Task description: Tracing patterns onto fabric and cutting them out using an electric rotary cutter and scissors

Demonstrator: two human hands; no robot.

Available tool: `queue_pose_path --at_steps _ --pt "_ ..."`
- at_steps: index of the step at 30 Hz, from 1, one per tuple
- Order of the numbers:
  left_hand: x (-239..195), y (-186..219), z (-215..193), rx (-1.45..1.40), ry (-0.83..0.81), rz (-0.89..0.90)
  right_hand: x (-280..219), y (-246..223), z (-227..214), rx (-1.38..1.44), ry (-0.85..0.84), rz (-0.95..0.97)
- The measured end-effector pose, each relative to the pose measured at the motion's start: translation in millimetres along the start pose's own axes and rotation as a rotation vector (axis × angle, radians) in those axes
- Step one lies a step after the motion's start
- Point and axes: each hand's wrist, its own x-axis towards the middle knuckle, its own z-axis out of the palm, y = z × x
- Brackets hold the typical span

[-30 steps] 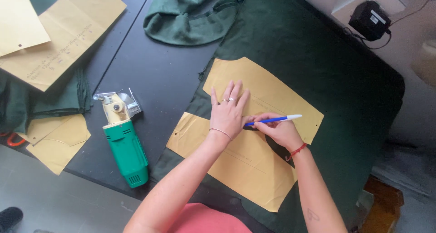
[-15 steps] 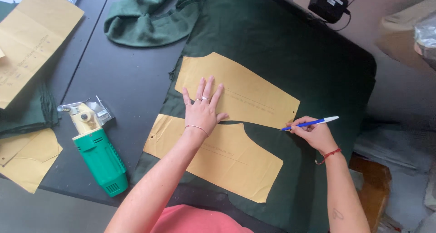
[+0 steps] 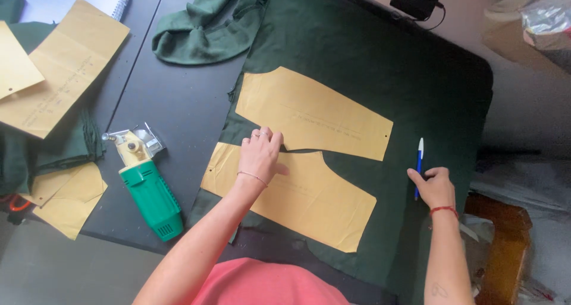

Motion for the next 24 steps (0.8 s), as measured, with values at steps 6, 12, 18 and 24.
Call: queue_pose_path --at_steps 6,12,18,24 --pt "-1 5 16 0.025 -0.364 0.057 -24 -78 32 0.311 0.227 -0.157" --pt "-40 24 -42 -0.089 -0.453 0.178 -36 -111 33 0.732 0.010 -0.174" --pt "-64 20 -141 -0.215 -0.189 0.303 -115 -26 10 0.899 -0.274 -0.208" --pt "-57 59 -112 -0.167 -0.393 0.463 -186 119 44 1.006 -0.277 0.048"
